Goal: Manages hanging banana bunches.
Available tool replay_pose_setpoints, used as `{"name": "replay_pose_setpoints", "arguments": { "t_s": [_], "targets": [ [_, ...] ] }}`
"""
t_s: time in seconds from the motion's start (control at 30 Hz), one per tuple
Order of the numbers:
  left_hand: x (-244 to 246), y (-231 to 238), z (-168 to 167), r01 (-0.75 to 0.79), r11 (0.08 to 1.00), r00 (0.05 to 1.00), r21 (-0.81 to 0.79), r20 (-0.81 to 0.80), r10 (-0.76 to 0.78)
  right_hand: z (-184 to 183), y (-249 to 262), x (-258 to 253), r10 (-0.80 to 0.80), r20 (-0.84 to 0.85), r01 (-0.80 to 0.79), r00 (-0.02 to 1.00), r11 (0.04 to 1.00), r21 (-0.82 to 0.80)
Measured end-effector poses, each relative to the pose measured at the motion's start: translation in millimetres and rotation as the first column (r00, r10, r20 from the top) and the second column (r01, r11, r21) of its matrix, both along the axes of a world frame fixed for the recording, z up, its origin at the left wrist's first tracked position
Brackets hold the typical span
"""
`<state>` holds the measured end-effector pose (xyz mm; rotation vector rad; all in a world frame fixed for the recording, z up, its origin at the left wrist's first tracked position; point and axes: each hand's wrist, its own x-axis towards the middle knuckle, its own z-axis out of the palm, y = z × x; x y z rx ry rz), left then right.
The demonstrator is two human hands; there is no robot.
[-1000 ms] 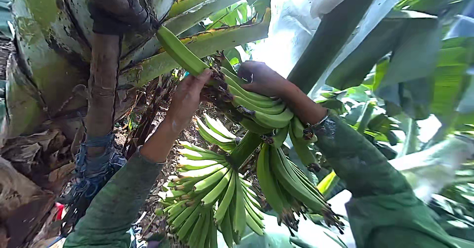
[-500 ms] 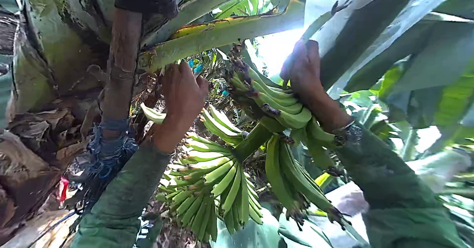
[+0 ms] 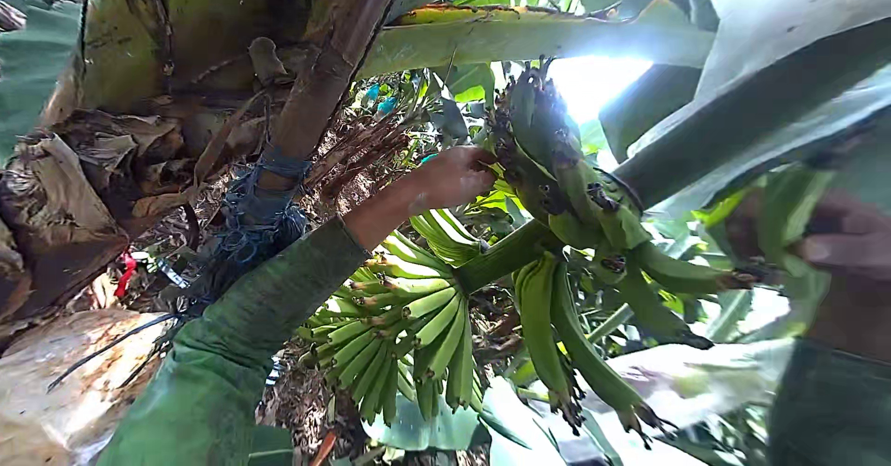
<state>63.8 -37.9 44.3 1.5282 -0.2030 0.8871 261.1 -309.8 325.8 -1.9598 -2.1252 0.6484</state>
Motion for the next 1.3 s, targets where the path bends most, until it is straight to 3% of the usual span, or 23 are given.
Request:
{"name": "replay_pose_setpoints", "arguments": {
  "t_s": [0.07, 0.13, 0.2, 0.27, 0.33, 0.37, 0.53, 0.73, 0.8, 0.87, 0.93, 1.07, 1.13, 1.17, 1.23, 1.3],
  "targets": [
    [3.7, -3.6, 0.1, 0.143, 0.978, 0.988, -0.154, 0.088, -0.131, 8.2, -10.9, 3.4, -0.13, 0.153, 0.147, 0.98, 0.984, -0.105],
    [6.0, -8.4, -0.1, 0.241, 0.935, 0.964, -0.261, 0.173, -0.2, -0.4, -3.6, -8.2, -0.281, 0.262, 0.261, 0.923, 0.959, 0.111],
    [11.0, -10.7, -3.2, 0.3, 0.9, 0.943, -0.317, 0.242, -0.229, -14.8, 22.7, -28.8, -0.325, 0.345, 0.199, 0.88, 0.914, 0.354],
    [15.8, -12.8, -6.6, 0.329, 0.876, 0.926, -0.352, 0.303, -0.226, -27.5, 60.5, -42.7, -0.23, 0.468, 0.02, 0.853, 0.911, 0.411],
    [14.4, -16.5, -7.3, 0.321, 0.886, 0.924, -0.335, 0.314, -0.216, -35.9, 99.9, -42.8, -0.094, 0.608, -0.145, 0.789, 0.932, 0.332],
    [11.9, -19.2, -7.7, 0.313, 0.893, 0.926, -0.323, 0.314, -0.211, -39.8, 116.7, -43.2, -0.061, 0.642, -0.154, 0.764, 0.949, 0.274],
    [25.3, -13.6, -16.0, 0.373, 0.882, 0.89, -0.288, 0.381, -0.252, -45.5, 164.0, -57.2, -0.097, 0.684, 0.044, 0.723, 0.995, 0.094],
    [43.3, -9.9, -19.2, 0.483, 0.861, 0.786, -0.156, 0.512, -0.348, -44.7, 167.7, -49.1, 0.016, 0.769, -0.042, 0.639, 0.999, 0.015],
    [43.8, -9.2, -17.9, 0.493, 0.859, 0.777, -0.138, 0.515, -0.363, -52.8, 157.7, -39.3, -0.009, 0.735, -0.111, 0.678, 0.987, 0.115],
    [44.8, -9.0, -17.6, 0.501, 0.858, 0.766, -0.112, 0.519, -0.379, -63.9, 145.1, -22.8, -0.078, 0.615, -0.135, 0.785, 0.947, 0.293],
    [44.9, -12.8, -17.8, 0.511, 0.848, 0.766, -0.138, 0.52, -0.378, -69.1, 134.6, -17.7, -0.17, 0.432, -0.036, 0.886, 0.903, 0.429],
    [42.6, -12.3, -16.2, 0.539, 0.833, 0.76, -0.122, 0.497, -0.419, -69.2, 135.8, -16.6, -0.313, -0.016, 0.267, 0.949, 0.78, 0.565],
    [44.4, -12.4, -18.6, 0.556, 0.823, 0.743, -0.117, 0.514, -0.429, -67.4, 141.0, -13.4, -0.181, -0.345, 0.366, 0.921, 0.708, 0.604],
    [44.7, -13.1, -19.8, 0.565, 0.817, 0.739, -0.121, 0.516, -0.434, -68.5, 140.2, -12.3, -0.096, -0.432, 0.365, 0.897, 0.713, 0.599],
    [42.7, -12.4, -18.5, 0.562, 0.817, 0.745, -0.128, 0.507, -0.433, -69.1, 131.8, -9.3, 0.005, -0.403, 0.253, 0.915, 0.771, 0.584],
    [41.3, -13.3, -17.5, 0.549, 0.82, 0.763, -0.159, 0.496, -0.415, -62.9, 110.3, -7.6, 0.051, -0.234, 0.102, 0.971, 0.797, 0.596]
  ]
}}
